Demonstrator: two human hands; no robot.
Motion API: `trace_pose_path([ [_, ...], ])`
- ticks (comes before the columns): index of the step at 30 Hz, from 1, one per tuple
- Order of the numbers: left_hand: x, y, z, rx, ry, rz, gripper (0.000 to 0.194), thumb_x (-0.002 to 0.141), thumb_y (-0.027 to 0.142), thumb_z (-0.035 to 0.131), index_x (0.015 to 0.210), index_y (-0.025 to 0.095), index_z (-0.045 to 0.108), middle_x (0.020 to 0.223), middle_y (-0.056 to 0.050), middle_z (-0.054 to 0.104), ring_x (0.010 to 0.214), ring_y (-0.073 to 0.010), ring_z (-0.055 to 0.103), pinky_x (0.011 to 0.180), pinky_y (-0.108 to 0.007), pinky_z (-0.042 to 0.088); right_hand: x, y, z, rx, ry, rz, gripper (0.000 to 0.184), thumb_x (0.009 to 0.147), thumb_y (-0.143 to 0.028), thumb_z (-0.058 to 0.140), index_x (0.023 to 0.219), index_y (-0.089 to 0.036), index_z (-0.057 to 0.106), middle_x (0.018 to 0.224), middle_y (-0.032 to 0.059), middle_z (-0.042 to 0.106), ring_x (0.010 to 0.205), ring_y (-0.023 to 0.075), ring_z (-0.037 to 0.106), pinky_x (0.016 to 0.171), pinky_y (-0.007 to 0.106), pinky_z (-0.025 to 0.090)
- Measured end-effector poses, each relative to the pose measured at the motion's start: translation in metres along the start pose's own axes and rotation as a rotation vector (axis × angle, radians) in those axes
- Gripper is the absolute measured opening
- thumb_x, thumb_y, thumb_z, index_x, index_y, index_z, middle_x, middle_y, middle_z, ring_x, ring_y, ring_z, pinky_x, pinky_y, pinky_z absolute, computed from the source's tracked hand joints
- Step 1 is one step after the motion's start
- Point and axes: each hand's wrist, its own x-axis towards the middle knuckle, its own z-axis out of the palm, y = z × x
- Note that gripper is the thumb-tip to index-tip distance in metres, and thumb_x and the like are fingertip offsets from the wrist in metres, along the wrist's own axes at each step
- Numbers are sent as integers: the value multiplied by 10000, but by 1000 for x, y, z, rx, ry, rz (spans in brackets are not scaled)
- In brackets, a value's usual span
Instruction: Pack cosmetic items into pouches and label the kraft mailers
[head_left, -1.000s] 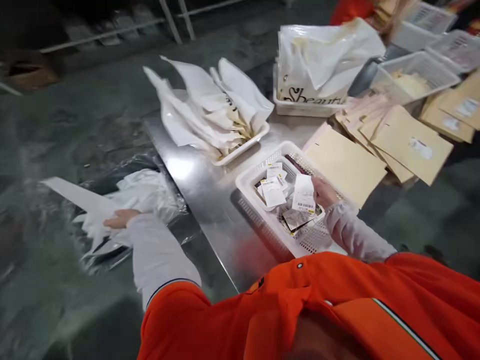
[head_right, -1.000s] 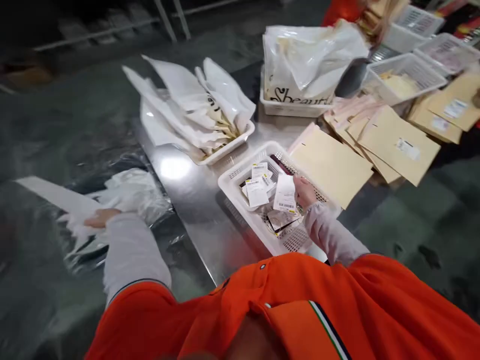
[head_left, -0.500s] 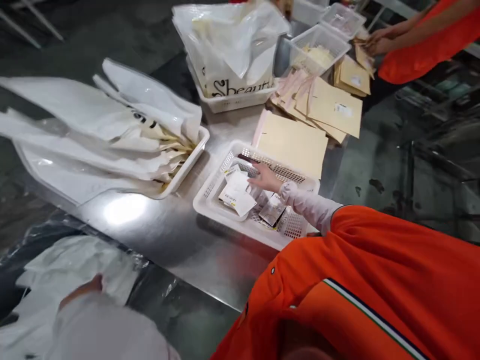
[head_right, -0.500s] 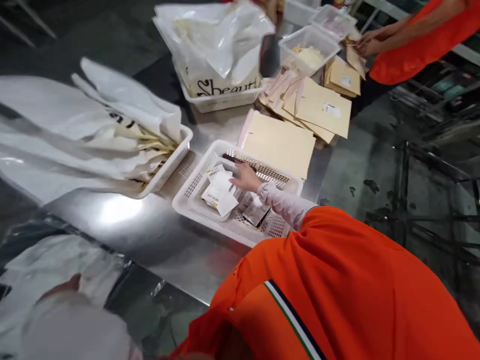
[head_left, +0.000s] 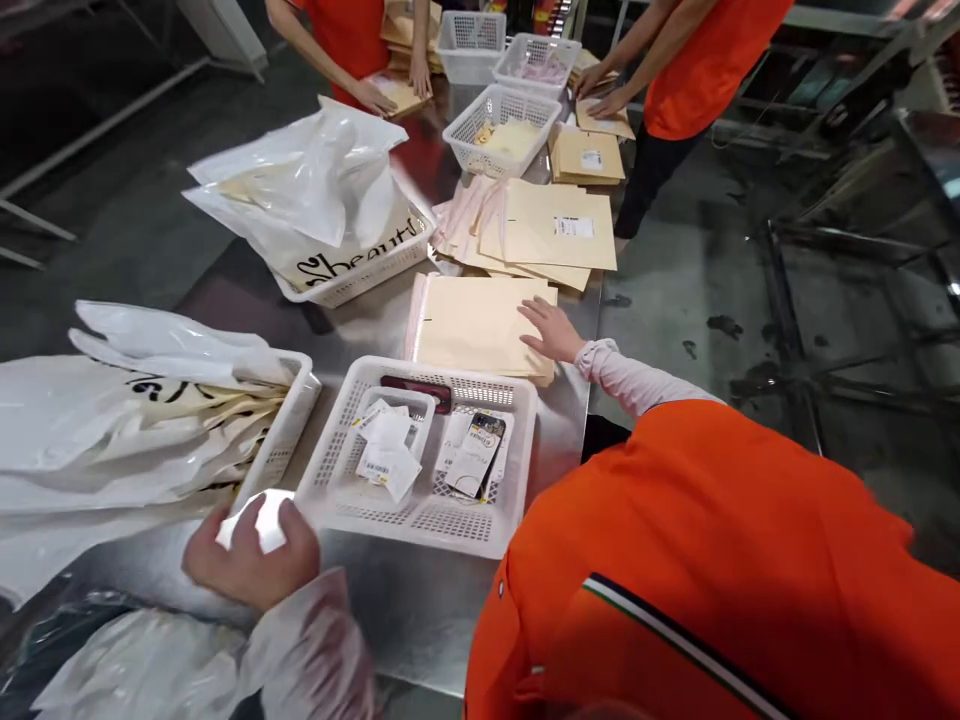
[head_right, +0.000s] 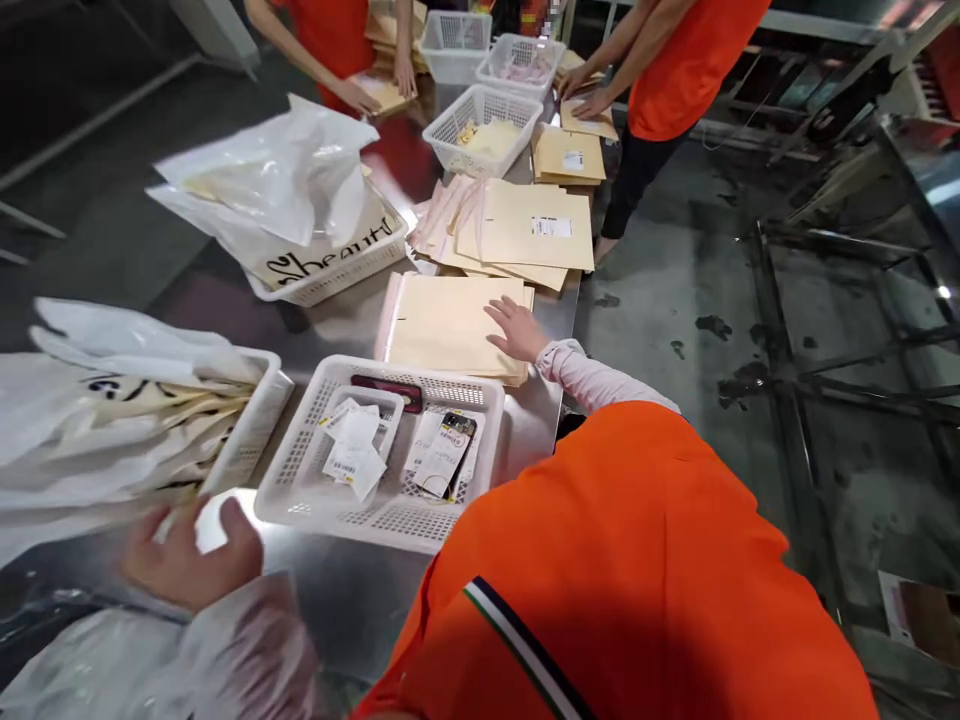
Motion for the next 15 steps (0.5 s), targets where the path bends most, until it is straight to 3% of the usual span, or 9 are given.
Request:
trace_pose_path([
  [2,1,42,58,6,52,239,306,753,437,752,959,214,715,1189,-175,647,1207,-427,602,1114,-678,405,8,46,-16,-119,-59,23,672,1037,-412,501,1653,-162,403,1732,155,311,1634,387,191,1276,642,242],
  [5,0,123,151,-67,-157,415,346,887,410,685,1132,169,724,1271,-213,649,1272,-374,596,1133,-587,442,42,120,-40,-259,-116,7,652,1045,-388,469,1663,-196,394,1760,112,248,1644,410,128,1266,717,152],
  [8,4,213,253,-67,-397,506,407,972,397,586,1272,147,699,1424,-232,613,1419,-362,517,1202,-559,393,109,199,-59,-343,-167,-66,619,1041,-347,460,1647,-224,429,1760,90,255,1646,407,116,1261,736,117],
  [10,16,271,329,7,-546,490,460,994,383,541,1366,142,664,1528,-228,562,1490,-370,457,1241,-587,336,168,247,-67,-355,-192,-132,604,1040,-322,449,1637,-230,446,1755,92,269,1646,400,127,1260,731,127],
  [12,38,323,410,104,-669,384,517,1000,351,510,1448,115,616,1606,-231,494,1537,-379,404,1265,-606,289,231,285,-69,-325,-206,-184,593,1042,-320,449,1626,-216,463,1746,101,293,1643,397,146,1267,718,127],
  [15,81,378,523,213,-781,139,617,1007,303,462,1553,19,503,1679,-257,376,1593,-383,310,1303,-584,221,313,322,-56,-228,-249,-275,596,1037,-364,493,1610,-199,484,1732,112,325,1639,396,157,1282,698,81],
])
